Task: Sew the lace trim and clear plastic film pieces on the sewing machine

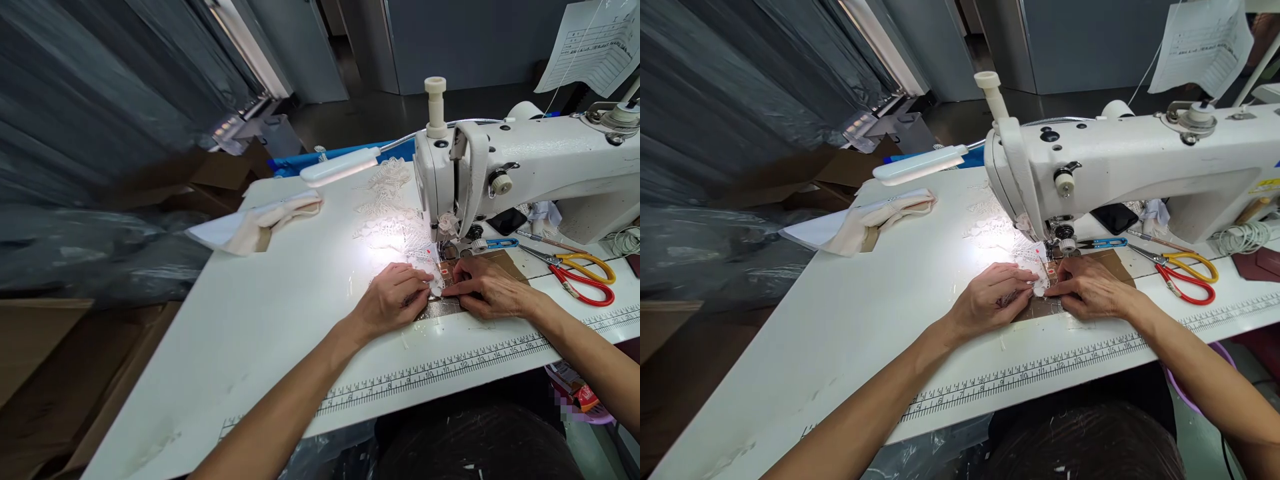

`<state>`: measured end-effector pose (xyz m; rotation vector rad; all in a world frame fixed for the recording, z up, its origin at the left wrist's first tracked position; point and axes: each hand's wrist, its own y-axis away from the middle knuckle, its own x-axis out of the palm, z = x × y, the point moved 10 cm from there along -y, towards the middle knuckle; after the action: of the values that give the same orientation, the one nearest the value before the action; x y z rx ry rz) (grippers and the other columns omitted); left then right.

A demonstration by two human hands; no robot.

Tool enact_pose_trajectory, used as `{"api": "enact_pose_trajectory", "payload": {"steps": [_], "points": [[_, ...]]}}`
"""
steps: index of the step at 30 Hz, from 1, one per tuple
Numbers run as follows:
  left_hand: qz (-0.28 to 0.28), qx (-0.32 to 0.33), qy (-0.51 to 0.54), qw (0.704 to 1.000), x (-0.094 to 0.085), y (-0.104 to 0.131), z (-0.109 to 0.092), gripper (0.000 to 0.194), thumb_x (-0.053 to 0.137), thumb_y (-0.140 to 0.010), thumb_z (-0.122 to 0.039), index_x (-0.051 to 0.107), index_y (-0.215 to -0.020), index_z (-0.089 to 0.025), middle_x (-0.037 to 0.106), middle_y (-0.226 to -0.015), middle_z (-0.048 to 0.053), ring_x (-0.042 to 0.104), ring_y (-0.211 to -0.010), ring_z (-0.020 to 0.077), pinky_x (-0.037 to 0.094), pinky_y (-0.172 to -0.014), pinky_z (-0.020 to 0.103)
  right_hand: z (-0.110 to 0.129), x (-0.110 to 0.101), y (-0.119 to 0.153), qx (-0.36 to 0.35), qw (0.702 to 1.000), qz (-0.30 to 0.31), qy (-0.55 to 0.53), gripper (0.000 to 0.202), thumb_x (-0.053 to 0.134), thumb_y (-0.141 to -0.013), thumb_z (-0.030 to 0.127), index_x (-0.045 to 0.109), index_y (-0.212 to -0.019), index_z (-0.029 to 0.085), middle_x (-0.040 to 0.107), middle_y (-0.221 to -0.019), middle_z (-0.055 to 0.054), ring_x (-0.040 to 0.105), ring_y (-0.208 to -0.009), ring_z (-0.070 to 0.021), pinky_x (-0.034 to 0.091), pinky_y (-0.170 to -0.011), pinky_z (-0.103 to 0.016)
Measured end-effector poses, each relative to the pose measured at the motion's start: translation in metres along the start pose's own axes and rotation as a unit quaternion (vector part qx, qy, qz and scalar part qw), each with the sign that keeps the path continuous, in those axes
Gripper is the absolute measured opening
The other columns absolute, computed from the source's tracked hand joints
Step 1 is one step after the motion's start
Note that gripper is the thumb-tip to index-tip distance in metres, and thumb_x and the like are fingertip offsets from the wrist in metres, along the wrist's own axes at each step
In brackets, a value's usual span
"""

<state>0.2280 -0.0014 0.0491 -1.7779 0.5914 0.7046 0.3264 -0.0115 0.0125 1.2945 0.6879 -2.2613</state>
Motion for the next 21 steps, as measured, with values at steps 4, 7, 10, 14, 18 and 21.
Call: {"api": "enact_pose_trajectory", "payload": {"steps": [4, 7, 10, 14, 18, 21], "points": [[0.009, -0.001, -0.015, 1.0, 0.0015, 0.001, -0.0011, 0.013, 0.054, -0.09, -0.012, 0.063, -0.081, -0.017, 0.075, -0.089, 0.003, 0.07, -0.075, 0.0142, 0.059, -0.08, 0.04, 0.0005, 0.0007, -0.0002, 0.003, 1.0, 0.01, 0.0, 0.036, 0.049, -0.085, 0.016, 0.075, -0.108, 0.025, 0.059, -0.094, -0.008, 0.051, -0.09, -0.0197, 0.043, -0.081, -0.037], [0.01, -0.004, -0.019, 1.0, 0.0018, 0.0018, -0.0011, 0.013, 0.054, -0.09, -0.013, 0.063, -0.083, -0.017, 0.076, -0.09, 0.003, 0.071, -0.076, 0.0144, 0.059, -0.081, 0.041, 0.0009, 0.0, 0.0, 0.003, 1.0, 0.011, -0.001, 0.035, 0.049, -0.085, 0.016, 0.075, -0.108, 0.024, 0.059, -0.094, -0.008, 0.051, -0.09, -0.0198, 0.043, -0.082, -0.037], [0.015, -0.006, -0.027, 1.0, 0.0032, 0.0022, -0.0013, 0.013, 0.053, -0.091, -0.014, 0.064, -0.083, -0.017, 0.076, -0.089, 0.003, 0.071, -0.077, 0.0148, 0.059, -0.083, 0.041, 0.0011, -0.0005, -0.0002, 0.007, 1.0, 0.012, -0.008, 0.036, 0.049, -0.085, 0.017, 0.075, -0.108, 0.025, 0.059, -0.095, -0.008, 0.051, -0.091, -0.0197, 0.043, -0.082, -0.037], [0.027, -0.007, -0.046, 0.999, 0.0059, 0.0037, -0.002, 0.014, 0.052, -0.092, -0.015, 0.065, -0.085, -0.017, 0.076, -0.09, 0.003, 0.072, -0.08, 0.0157, 0.058, -0.089, 0.046, 0.0001, 0.0003, -0.0007, 0.016, 1.0, 0.018, -0.008, 0.036, 0.049, -0.086, 0.017, 0.075, -0.109, 0.026, 0.058, -0.095, -0.008, 0.05, -0.092, -0.0197, 0.042, -0.084, -0.037], [0.034, -0.001, -0.062, 0.998, 0.0077, 0.0064, -0.0027, 0.014, 0.052, -0.093, -0.016, 0.066, -0.088, -0.017, 0.076, -0.092, 0.003, 0.072, -0.081, 0.0161, 0.056, -0.094, 0.051, 0.0005, 0.0011, -0.0008, 0.015, 1.0, 0.021, -0.009, 0.034, 0.049, -0.086, 0.017, 0.075, -0.107, 0.024, 0.059, -0.096, -0.009, 0.051, -0.092, -0.0206, 0.043, -0.084, -0.038], [0.042, 0.026, -0.076, 0.996, 0.0097, 0.0078, -0.0062, 0.012, 0.054, -0.092, -0.015, 0.066, -0.089, -0.017, 0.076, -0.094, 0.003, 0.072, -0.083, 0.0173, 0.054, -0.096, 0.055, 0.001, -0.0007, -0.0004, 0.013, 1.0, 0.013, -0.015, 0.034, 0.049, -0.086, 0.017, 0.076, -0.106, 0.024, 0.059, -0.095, -0.009, 0.053, -0.092, -0.0208, 0.043, -0.085, -0.039]]}}
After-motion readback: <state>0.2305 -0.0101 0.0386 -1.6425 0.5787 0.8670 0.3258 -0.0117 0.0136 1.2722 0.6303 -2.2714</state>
